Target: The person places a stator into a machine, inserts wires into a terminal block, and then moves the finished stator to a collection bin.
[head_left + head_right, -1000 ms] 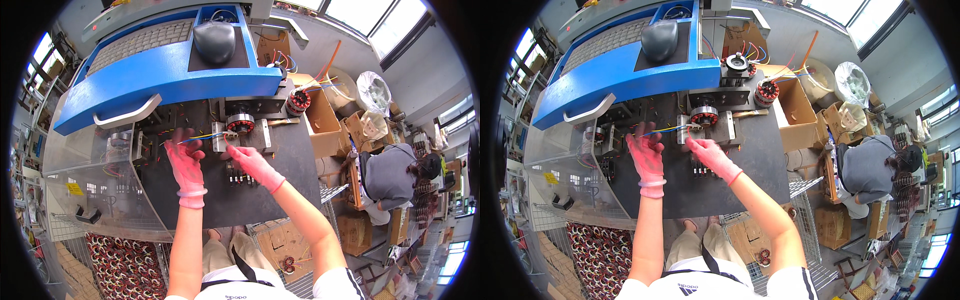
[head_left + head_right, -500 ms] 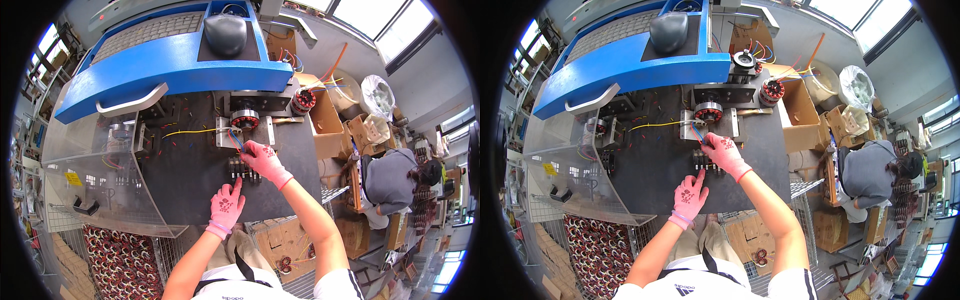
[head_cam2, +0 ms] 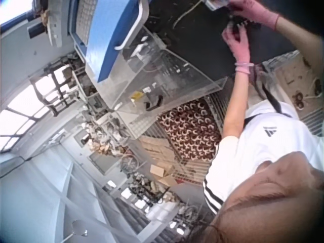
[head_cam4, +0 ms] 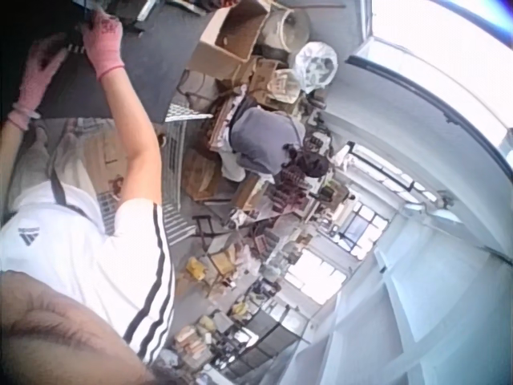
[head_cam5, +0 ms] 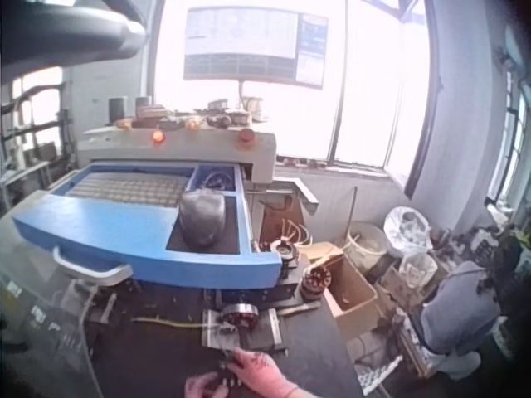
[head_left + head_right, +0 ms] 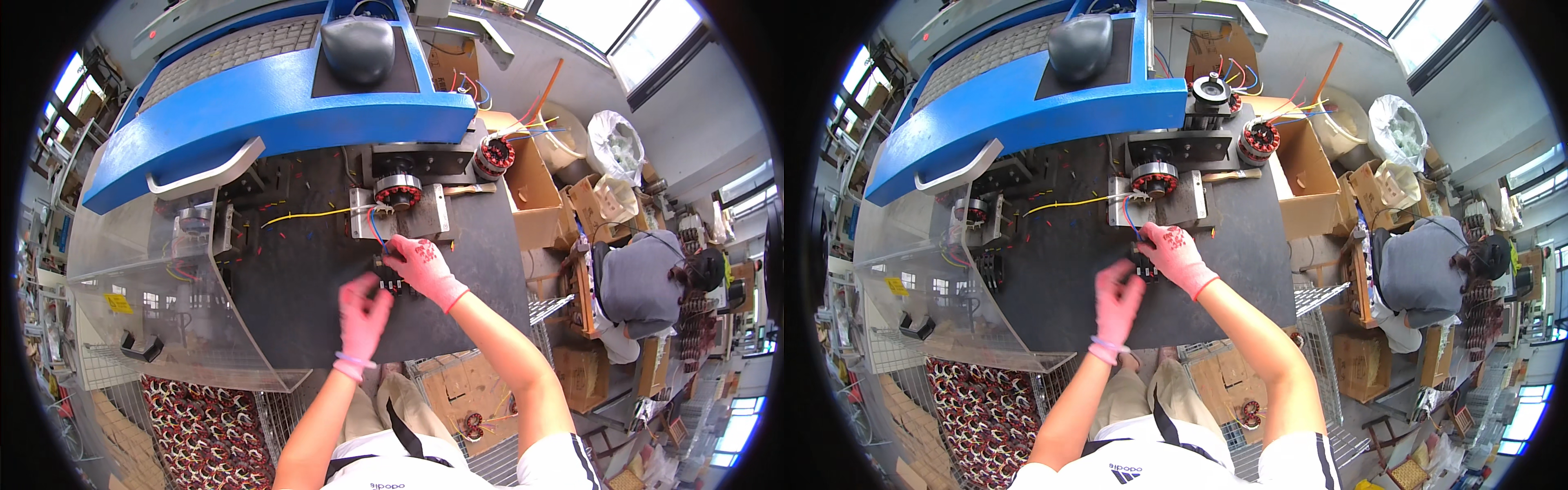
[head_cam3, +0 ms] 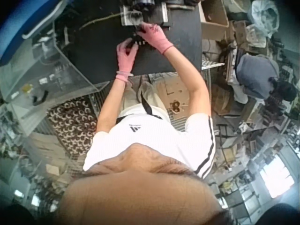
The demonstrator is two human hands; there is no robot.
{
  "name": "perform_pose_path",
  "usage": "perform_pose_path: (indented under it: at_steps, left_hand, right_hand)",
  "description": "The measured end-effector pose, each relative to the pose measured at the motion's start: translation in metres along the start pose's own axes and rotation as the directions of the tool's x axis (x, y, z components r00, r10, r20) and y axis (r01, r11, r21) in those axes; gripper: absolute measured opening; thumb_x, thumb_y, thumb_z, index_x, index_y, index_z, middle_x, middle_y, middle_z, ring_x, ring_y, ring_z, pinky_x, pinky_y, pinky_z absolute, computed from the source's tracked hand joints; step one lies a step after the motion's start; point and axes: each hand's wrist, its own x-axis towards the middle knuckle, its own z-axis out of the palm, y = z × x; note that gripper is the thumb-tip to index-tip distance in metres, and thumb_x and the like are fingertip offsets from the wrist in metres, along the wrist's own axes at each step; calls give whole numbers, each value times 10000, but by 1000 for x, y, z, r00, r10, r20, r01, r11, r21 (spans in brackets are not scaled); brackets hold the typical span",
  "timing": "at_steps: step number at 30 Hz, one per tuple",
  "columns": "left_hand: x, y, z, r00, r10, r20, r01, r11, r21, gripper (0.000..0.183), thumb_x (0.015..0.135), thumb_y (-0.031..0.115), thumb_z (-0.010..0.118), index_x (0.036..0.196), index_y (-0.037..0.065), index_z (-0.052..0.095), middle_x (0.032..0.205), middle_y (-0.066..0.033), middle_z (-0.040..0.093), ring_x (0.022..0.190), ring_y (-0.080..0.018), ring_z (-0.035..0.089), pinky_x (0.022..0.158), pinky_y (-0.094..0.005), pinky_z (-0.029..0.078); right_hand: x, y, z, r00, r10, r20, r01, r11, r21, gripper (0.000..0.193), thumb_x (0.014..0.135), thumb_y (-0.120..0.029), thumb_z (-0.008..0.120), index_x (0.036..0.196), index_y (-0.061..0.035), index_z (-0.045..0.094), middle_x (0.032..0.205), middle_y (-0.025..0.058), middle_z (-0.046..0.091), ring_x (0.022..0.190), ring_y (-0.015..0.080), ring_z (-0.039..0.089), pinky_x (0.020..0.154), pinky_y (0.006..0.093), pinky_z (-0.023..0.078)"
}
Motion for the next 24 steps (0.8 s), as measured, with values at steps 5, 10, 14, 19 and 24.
perform_pose_path:
  at_steps: [5, 10, 14, 19, 24]
  left_hand:
    - [127, 42, -46, 831, -517, -208, -15, 352, -936, 478, 955, 486, 527, 1234, 99, 523, 915, -36, 626, 788, -154, 608, 583, -205, 431]
    - [94, 100, -40, 985, -164, -56, 65, 648, -759, 552, 983, 544, 407, 1147, 39, 560, 919, -57, 621, 755, -152, 589, 583, -225, 431]
    - [19, 89, -42, 964, 30, 266, 105, 871, -480, 366, 941, 275, 617, 1197, 21, 554, 994, -3, 570, 876, -87, 544, 707, -241, 466]
    - [-19, 54, -34, 972, 168, 163, -226, 860, 458, 601, 800, 293, 712, 1330, 92, 511, 1123, -93, 534, 924, -271, 588, 805, -380, 490]
    - [-30, 20, -17, 934, 75, 348, -325, 581, 746, 662, 829, 360, 623, 1420, 139, 421, 1141, -62, 497, 942, -236, 538, 784, -392, 446]
  right_hand:
    - [-13, -37, -13, 979, 201, -14, -187, 930, 316, 276, 893, -283, 650, 1019, -37, 654, 758, 90, 662, 704, 149, 640, 665, 312, 496]
    - [11, -20, -14, 816, 0, 579, -559, 257, 788, 301, 937, -317, 639, 977, -21, 676, 742, -12, 594, 642, 75, 532, 565, 239, 428]
    - [18, -43, -4, 883, 134, 450, -459, 439, 772, 223, 917, -258, 668, 900, -36, 648, 739, -26, 586, 640, 60, 530, 561, 218, 428]
    - [-3, -32, -22, 965, 182, 189, -231, 931, 284, 160, 891, -155, 631, 940, -3, 621, 727, 42, 622, 646, 119, 573, 586, 267, 461]
    - [-3, -13, -6, 999, 34, 31, -36, 996, 84, 154, 863, -145, 641, 931, -18, 588, 811, 167, 645, 800, 356, 628, 698, 398, 489]
